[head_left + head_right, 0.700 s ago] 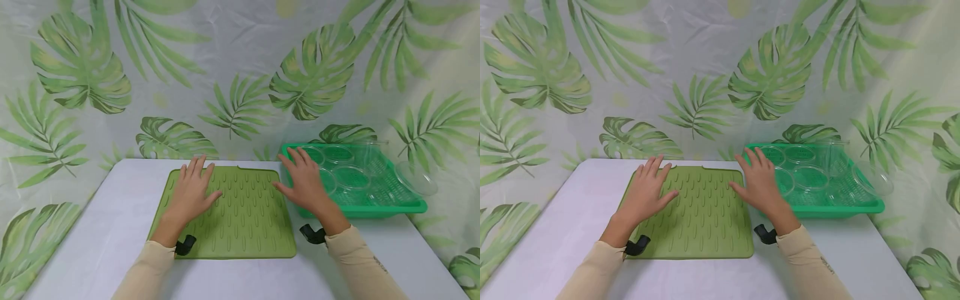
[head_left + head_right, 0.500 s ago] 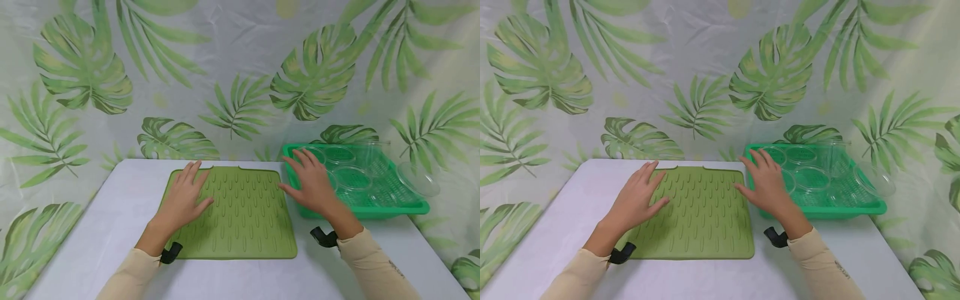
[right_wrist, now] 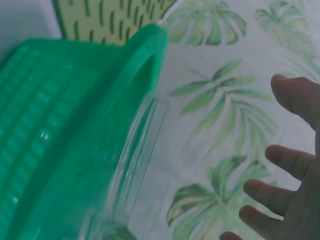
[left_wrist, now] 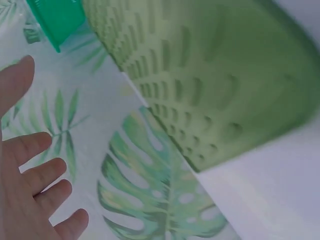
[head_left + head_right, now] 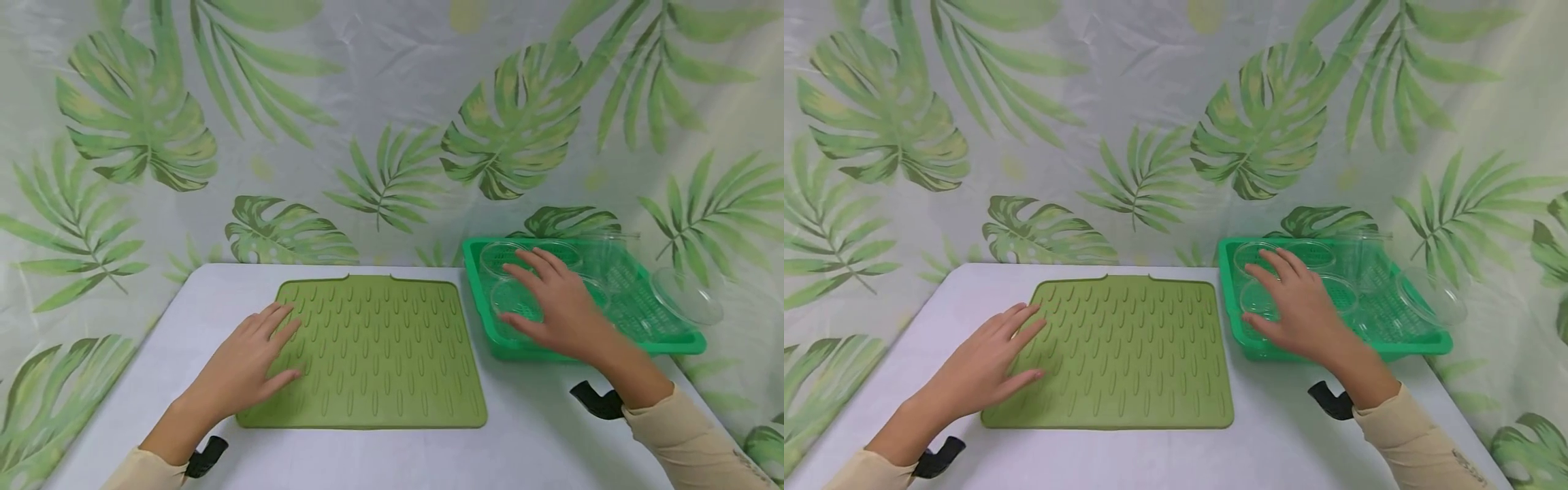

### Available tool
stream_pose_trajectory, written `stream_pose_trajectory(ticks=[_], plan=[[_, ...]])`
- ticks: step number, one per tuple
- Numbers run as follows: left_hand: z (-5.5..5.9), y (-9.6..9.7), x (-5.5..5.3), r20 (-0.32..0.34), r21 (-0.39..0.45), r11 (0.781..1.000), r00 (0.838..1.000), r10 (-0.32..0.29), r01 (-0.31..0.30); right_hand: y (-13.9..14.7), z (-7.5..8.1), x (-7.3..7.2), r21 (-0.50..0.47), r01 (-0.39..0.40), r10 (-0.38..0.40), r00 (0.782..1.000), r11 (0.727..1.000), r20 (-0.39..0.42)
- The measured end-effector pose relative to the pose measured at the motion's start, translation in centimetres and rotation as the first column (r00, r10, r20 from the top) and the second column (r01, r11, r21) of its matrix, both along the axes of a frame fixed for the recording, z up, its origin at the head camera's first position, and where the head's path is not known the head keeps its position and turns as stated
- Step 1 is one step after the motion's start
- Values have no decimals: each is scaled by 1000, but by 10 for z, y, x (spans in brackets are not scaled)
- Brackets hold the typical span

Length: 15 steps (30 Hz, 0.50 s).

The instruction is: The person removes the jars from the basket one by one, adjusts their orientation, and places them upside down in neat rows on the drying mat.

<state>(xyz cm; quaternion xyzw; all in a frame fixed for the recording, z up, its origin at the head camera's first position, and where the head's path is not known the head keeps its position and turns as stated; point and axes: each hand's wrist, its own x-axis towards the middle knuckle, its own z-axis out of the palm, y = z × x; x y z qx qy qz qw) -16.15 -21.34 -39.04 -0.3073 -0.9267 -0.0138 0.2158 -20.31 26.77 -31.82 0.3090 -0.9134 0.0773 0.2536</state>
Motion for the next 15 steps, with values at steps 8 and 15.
stream_pose_trajectory(ticks=[8,15], plan=[[-15,-17,4,68,14,1000,998,15,-16,25,3,3,-4,25,-25,999,1000,40],[-28,-28,10,155,24,999,987,33,-38,32,1,4,-3,39,-38,991,999,126]])
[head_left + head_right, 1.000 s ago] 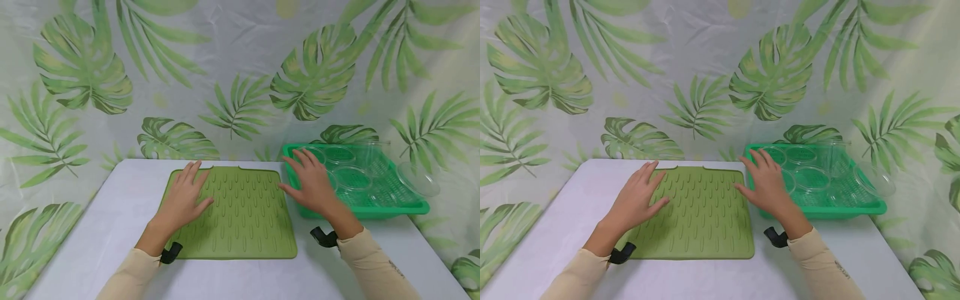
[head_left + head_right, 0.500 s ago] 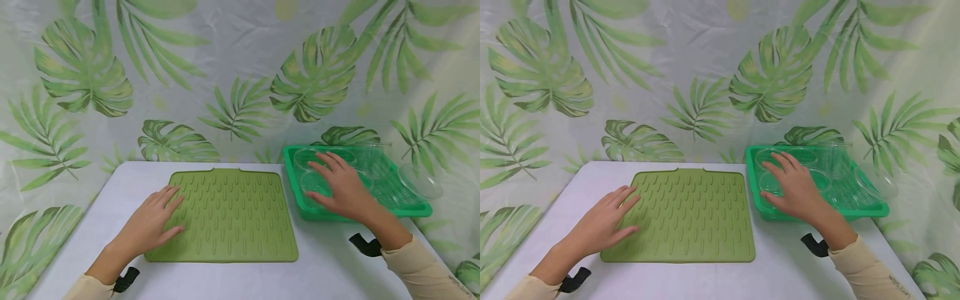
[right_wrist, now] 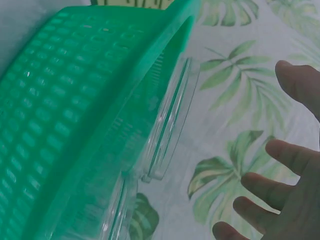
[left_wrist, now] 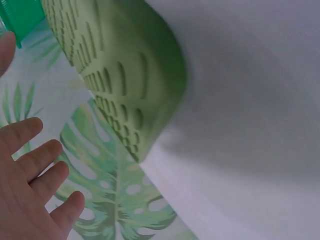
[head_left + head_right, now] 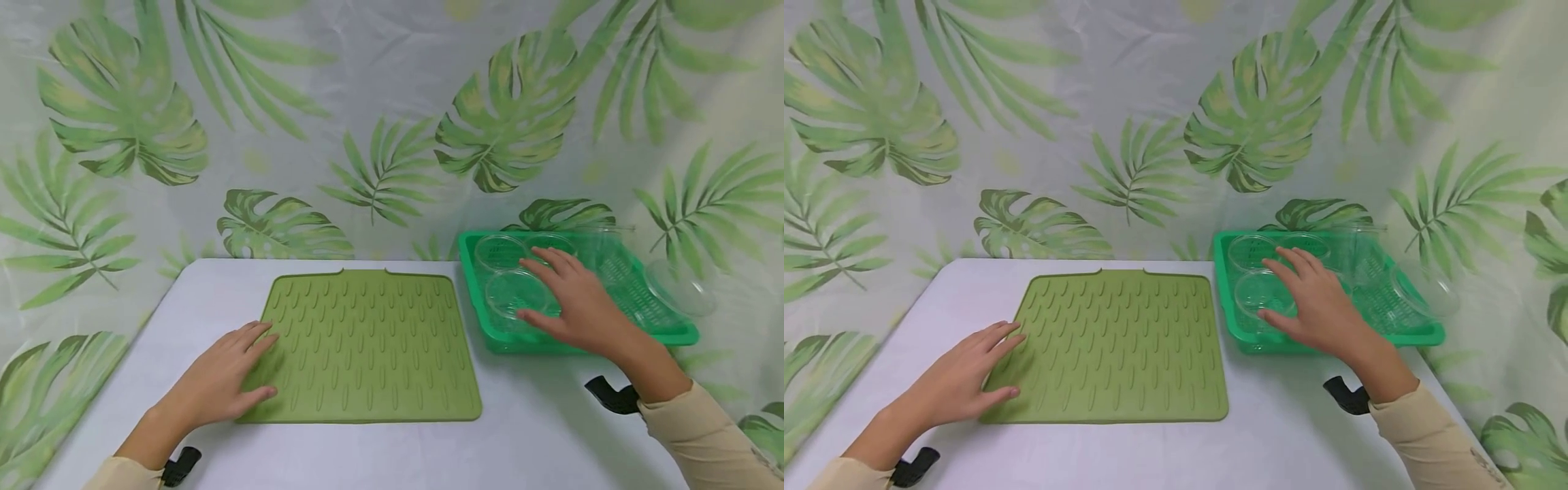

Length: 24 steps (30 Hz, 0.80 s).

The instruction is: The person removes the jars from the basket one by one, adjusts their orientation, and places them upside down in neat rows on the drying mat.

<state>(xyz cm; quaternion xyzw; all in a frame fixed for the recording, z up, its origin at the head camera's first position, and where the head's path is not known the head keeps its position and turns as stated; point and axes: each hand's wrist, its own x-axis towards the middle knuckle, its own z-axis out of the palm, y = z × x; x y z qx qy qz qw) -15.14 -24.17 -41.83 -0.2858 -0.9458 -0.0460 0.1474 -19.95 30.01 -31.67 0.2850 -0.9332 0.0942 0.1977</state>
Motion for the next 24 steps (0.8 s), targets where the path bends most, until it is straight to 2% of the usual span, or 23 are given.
stream_pose_trajectory(ticks=[5,8,10,12,15,18,21,24], plan=[[-7,-7,-2,46,28,999,999,25,-27,4,1,-1,-8,20,-19,998,1000,55],[-12,-10,0,137,68,996,989,53,-63,5,0,-1,-5,26,-25,995,1000,96],[-15,-11,1,224,108,990,972,67,-93,6,-1,-2,-1,31,-31,993,1000,118],[-18,-13,2,310,149,982,948,66,-117,6,-2,-2,-3,37,-36,990,999,134],[-21,-15,3,399,183,973,915,59,-143,7,-4,-4,-3,46,-45,987,999,156],[-22,-17,6,445,183,971,893,59,-155,6,-5,-7,-2,55,-54,981,998,186],[-22,-17,7,458,165,974,887,64,-155,6,-4,-9,-3,59,-57,974,998,219],[-20,-15,6,454,150,978,889,63,-146,6,-3,-12,-14,54,-49,968,998,245]])
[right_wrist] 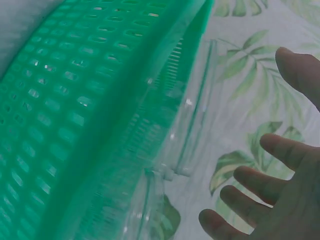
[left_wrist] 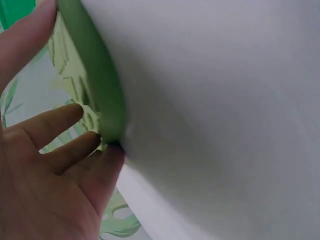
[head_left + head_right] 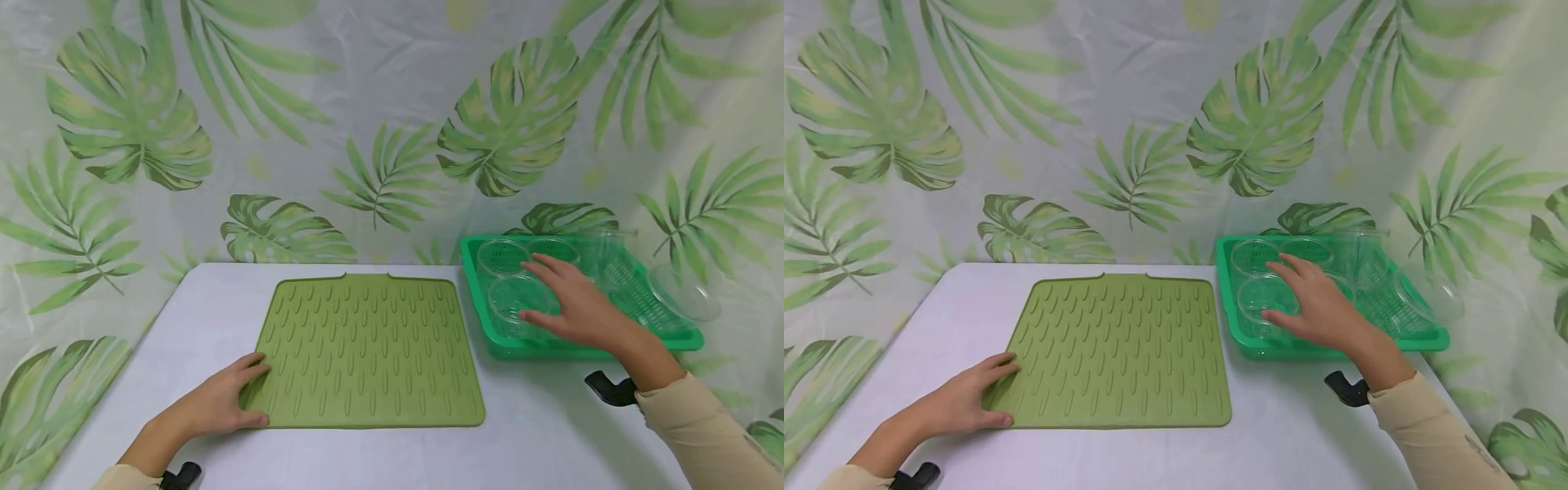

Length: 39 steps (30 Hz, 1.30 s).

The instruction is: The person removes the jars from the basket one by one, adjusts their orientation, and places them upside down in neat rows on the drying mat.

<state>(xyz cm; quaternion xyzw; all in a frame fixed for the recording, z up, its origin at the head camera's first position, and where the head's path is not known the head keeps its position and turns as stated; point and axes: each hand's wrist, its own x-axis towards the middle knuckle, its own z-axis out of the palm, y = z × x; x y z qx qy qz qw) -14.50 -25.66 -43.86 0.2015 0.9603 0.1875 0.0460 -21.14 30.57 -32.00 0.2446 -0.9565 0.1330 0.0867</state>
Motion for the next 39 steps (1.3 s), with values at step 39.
stream_pose_trajectory(ticks=[39], plan=[[-3,11,7,-18,-9,1000,1000,23,-23,-7,-20,-24,155,57,-86,979,986,187]])
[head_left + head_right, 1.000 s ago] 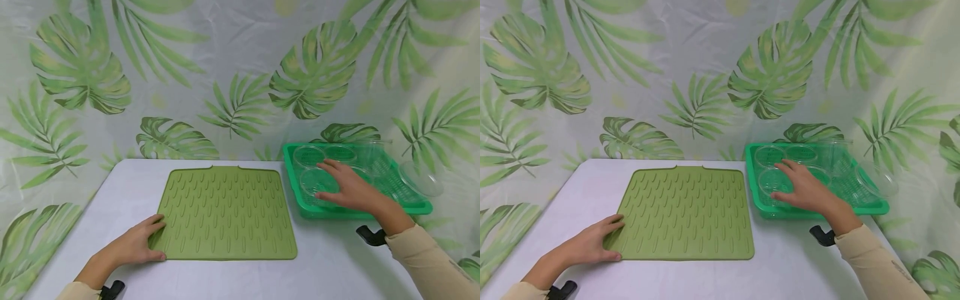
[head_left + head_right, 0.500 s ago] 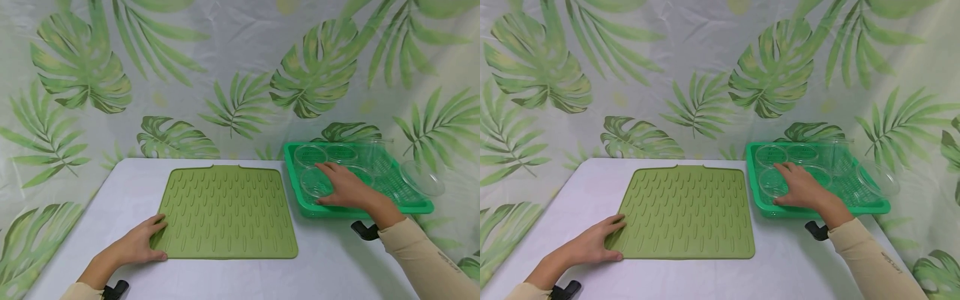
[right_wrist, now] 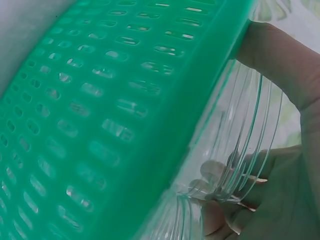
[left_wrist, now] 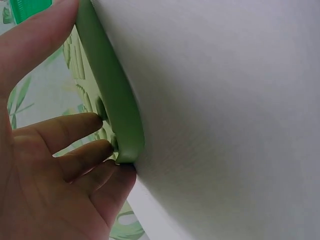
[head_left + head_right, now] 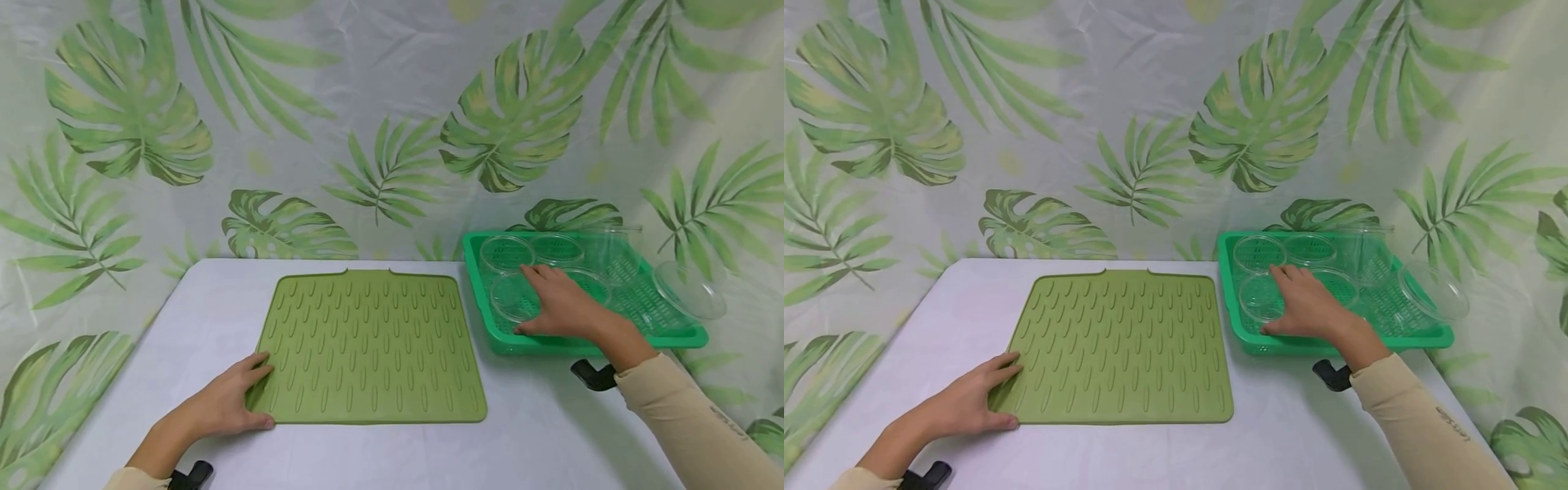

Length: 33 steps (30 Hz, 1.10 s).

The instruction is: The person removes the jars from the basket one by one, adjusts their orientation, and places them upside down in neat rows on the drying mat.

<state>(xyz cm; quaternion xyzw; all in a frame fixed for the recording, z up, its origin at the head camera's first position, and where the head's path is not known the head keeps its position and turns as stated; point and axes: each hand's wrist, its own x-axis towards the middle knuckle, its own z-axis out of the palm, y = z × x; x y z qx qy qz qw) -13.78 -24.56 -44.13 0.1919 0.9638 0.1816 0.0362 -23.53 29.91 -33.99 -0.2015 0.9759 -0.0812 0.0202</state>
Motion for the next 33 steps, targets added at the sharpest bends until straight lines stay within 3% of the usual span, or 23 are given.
stream_pose_trajectory(ticks=[11,18,33], plan=[[2,-1,-2,18,-2,1000,1000,-2,2,-1,-2,-4,-52,52,-49,996,997,69],[3,0,-1,66,7,1000,998,9,-9,3,2,-2,-92,15,-10,999,996,54],[2,0,-2,50,0,1000,999,6,-6,6,33,5,-290,45,-22,997,956,80]])
